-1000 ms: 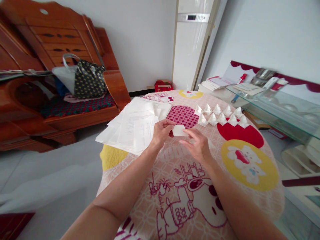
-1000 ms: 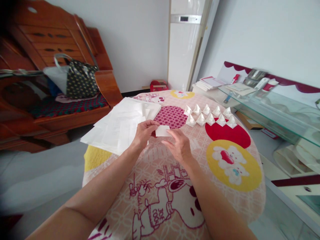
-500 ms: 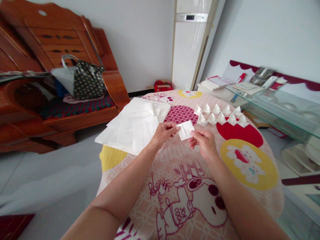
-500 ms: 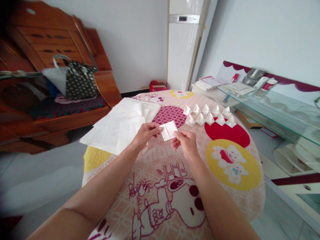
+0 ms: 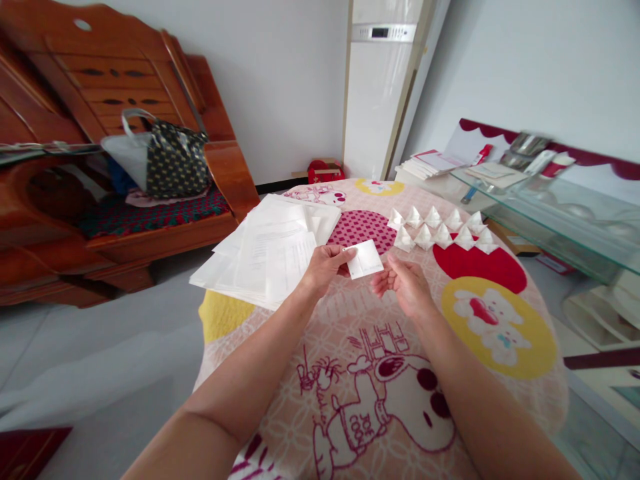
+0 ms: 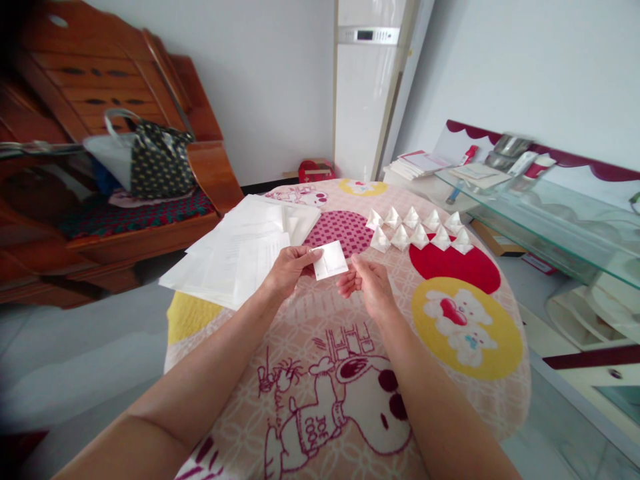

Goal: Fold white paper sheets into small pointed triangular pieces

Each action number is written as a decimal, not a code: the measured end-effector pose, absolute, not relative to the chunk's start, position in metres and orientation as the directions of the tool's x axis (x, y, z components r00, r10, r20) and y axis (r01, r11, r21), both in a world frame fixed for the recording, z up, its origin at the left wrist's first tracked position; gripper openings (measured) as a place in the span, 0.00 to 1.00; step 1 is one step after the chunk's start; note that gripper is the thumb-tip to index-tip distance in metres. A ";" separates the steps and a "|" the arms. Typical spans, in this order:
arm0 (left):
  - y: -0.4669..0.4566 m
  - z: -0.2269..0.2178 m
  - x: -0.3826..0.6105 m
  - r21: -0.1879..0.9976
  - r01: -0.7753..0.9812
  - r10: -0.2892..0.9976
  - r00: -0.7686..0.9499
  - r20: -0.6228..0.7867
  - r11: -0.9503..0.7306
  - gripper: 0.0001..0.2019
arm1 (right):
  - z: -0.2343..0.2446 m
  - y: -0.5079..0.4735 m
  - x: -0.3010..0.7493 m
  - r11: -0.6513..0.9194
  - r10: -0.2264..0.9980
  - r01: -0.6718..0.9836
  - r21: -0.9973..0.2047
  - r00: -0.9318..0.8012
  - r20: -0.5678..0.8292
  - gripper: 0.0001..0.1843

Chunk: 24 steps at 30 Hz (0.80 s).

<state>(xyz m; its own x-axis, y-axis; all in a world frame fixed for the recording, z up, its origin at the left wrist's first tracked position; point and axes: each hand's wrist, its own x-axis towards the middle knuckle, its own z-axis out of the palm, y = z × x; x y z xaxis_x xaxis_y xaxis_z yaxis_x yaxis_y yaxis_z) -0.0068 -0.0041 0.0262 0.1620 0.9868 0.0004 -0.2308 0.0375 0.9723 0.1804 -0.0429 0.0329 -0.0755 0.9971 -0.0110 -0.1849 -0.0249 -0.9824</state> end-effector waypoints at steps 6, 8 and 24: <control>-0.010 0.031 -0.004 0.980 -0.196 0.978 0.209 -0.004 0.046 0.24 | 0.032 -0.044 0.182 -0.009 0.997 -0.094 -0.995 -0.072 -0.003 0.20; -0.010 0.032 -0.003 0.978 -0.203 0.979 0.202 -0.007 0.049 0.24 | 0.032 -0.045 0.182 -0.003 0.997 -0.086 -0.996 -0.078 0.004 0.20; -0.008 0.028 -0.004 0.979 0.015 0.963 0.180 0.199 -0.205 0.25 | 0.029 -0.040 0.189 -0.039 0.976 -0.009 -0.999 -0.213 -0.036 0.15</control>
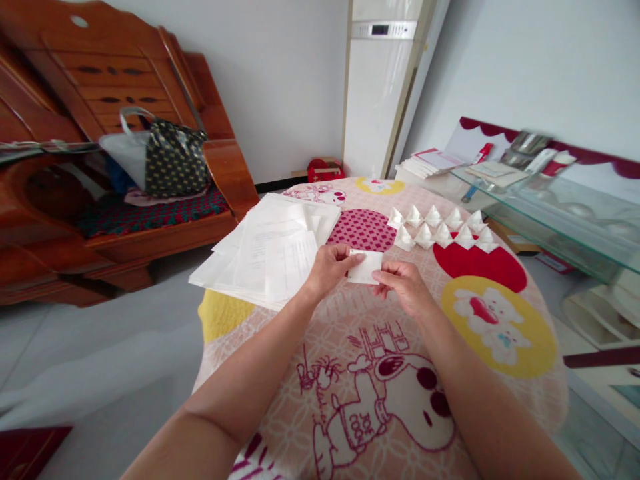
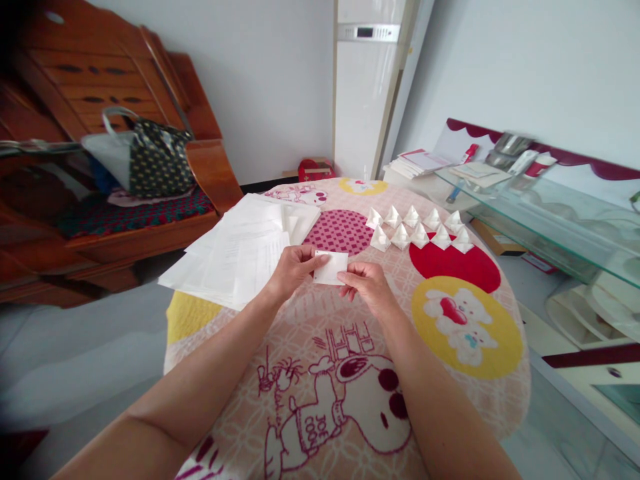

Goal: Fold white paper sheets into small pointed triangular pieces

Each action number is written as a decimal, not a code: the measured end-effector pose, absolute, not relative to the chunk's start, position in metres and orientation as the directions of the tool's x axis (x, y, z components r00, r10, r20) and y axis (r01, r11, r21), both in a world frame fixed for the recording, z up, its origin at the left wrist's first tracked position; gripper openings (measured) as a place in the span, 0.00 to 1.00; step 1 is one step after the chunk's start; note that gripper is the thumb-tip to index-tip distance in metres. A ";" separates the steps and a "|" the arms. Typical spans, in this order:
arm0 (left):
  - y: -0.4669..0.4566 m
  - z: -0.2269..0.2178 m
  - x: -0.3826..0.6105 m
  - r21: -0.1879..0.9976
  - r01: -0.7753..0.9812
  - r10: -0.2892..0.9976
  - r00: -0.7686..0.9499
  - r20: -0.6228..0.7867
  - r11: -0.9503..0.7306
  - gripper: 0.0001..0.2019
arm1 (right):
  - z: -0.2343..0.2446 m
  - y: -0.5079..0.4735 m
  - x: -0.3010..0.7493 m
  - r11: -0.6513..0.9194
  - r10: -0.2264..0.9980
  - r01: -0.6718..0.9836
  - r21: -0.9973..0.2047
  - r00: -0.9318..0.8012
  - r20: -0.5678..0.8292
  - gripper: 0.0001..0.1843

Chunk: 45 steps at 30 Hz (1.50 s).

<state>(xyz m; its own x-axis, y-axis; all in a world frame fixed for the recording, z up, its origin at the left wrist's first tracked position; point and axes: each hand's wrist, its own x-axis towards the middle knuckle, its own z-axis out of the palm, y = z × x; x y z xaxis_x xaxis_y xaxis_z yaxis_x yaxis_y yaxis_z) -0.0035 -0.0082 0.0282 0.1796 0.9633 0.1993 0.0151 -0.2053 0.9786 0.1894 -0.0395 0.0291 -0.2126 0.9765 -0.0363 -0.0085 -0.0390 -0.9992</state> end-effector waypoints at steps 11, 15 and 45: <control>-0.032 0.025 0.016 0.439 0.468 0.641 0.542 0.543 -0.767 0.12 | 0.025 -0.026 0.212 -0.030 0.993 -0.063 -0.998 0.109 -0.036 0.11; -0.038 0.015 0.027 0.186 0.456 0.490 0.762 0.425 -0.870 0.12 | 0.027 -0.025 0.220 -0.013 0.995 0.027 -1.000 0.099 -0.010 0.10; -0.020 0.006 0.003 0.769 0.422 0.824 0.517 0.230 -0.479 0.06 | 0.011 -0.034 0.227 0.556 0.806 0.526 -0.644 -0.532 0.261 0.10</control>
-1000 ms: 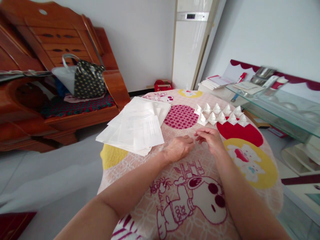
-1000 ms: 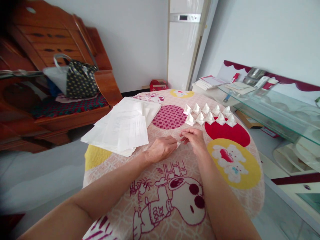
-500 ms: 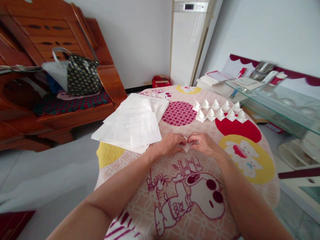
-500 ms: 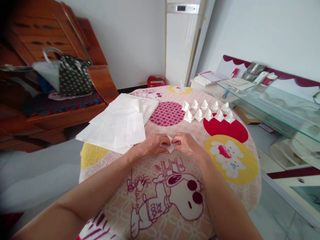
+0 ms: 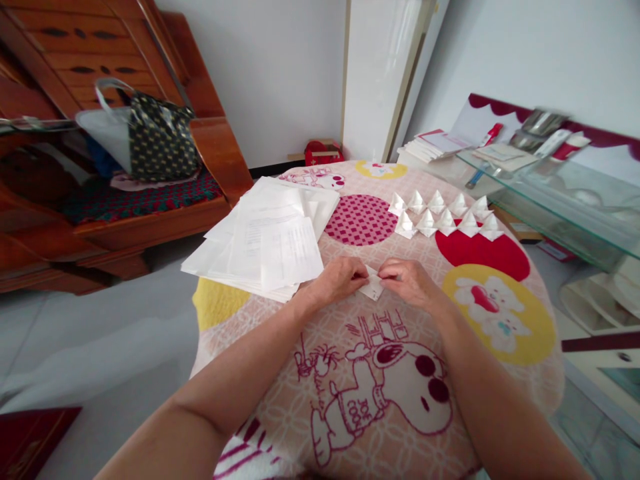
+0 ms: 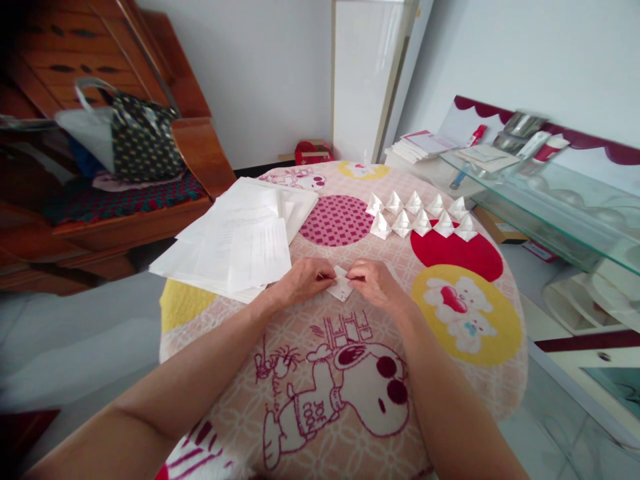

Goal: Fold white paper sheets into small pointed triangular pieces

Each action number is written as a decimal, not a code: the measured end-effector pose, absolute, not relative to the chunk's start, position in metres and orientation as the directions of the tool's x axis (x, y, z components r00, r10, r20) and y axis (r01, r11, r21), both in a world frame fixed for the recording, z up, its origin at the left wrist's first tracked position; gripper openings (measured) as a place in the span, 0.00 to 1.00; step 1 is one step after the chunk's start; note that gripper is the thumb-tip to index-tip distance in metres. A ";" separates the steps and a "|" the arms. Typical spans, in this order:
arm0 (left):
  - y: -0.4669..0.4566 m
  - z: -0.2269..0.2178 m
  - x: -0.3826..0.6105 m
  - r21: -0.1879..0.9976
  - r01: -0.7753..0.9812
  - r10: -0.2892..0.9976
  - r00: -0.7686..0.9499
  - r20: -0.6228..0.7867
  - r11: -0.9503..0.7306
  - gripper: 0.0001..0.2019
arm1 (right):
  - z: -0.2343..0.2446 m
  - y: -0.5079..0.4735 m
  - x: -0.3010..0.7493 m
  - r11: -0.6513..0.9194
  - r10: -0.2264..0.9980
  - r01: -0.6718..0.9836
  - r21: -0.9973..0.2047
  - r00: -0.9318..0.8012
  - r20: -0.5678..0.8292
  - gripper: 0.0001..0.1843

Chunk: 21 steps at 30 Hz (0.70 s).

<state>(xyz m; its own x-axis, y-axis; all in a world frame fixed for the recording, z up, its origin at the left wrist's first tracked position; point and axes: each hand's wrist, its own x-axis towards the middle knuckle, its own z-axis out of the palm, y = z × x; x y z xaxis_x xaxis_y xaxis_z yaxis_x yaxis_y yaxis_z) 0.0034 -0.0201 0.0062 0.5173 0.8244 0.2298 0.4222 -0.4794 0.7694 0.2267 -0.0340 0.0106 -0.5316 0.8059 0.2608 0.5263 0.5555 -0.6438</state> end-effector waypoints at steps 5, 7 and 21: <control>-0.020 0.006 0.005 0.743 0.527 0.873 0.461 0.159 -0.413 0.05 | 0.008 -0.031 0.227 0.497 0.846 0.520 -0.695 -0.469 0.254 0.08; -0.020 0.008 0.005 0.705 0.588 0.881 0.459 0.113 -0.396 0.06 | 0.011 -0.033 0.226 0.496 0.848 0.558 -0.665 -0.474 0.236 0.09; -0.021 0.011 0.008 0.639 0.686 0.922 0.374 0.101 -0.348 0.07 | 0.020 -0.035 0.226 0.115 0.965 0.656 -0.746 -0.251 -0.073 0.12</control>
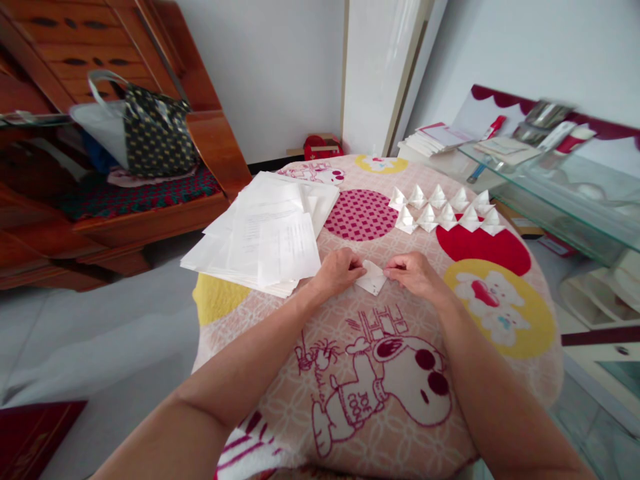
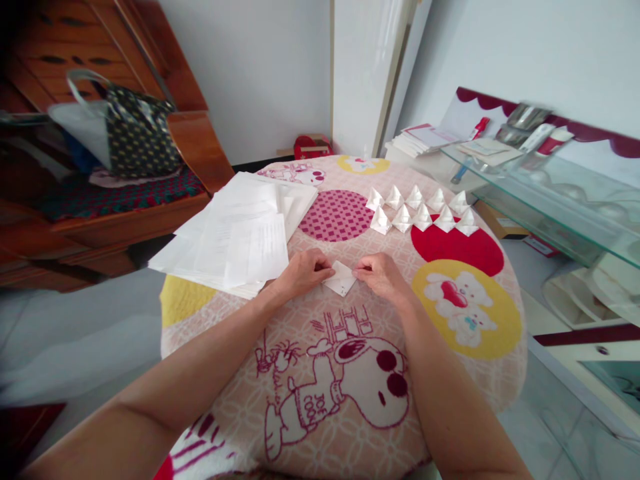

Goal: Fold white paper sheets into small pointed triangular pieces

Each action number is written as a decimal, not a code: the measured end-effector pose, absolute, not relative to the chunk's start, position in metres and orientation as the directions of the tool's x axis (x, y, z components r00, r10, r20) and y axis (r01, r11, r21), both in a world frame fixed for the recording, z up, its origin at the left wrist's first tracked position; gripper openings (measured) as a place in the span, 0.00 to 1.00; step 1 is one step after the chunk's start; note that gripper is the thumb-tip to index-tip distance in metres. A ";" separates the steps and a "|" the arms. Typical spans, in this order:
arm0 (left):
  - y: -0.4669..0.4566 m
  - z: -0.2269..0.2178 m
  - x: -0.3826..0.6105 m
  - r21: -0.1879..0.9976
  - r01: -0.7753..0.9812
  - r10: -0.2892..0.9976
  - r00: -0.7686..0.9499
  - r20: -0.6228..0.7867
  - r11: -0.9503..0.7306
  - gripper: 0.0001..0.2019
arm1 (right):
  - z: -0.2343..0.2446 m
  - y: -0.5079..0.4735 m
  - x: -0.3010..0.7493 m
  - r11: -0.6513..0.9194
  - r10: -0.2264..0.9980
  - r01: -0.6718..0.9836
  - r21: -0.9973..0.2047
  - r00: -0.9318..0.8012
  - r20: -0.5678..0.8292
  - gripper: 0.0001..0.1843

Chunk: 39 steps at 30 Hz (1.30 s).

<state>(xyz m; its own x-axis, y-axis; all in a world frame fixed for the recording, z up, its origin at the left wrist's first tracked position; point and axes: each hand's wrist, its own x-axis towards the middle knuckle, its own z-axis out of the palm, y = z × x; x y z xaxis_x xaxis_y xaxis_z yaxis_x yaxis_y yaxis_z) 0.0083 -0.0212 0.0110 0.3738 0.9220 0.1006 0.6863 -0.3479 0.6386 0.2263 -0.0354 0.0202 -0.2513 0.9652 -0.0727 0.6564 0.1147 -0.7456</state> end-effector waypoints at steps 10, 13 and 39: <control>-0.020 0.015 0.014 0.515 0.810 0.950 0.312 0.028 -0.281 0.07 | 0.021 -0.033 0.217 0.073 0.983 0.751 -0.656 -0.164 -0.078 0.11; -0.022 0.015 0.017 0.450 0.847 0.952 0.304 0.025 -0.282 0.08 | 0.022 -0.032 0.215 0.079 0.985 0.780 -0.621 -0.156 -0.071 0.11; -0.028 0.007 0.022 0.370 0.877 0.948 0.317 0.038 -0.308 0.09 | 0.026 -0.033 0.227 -0.212 0.948 0.614 -0.760 -0.061 -0.314 0.18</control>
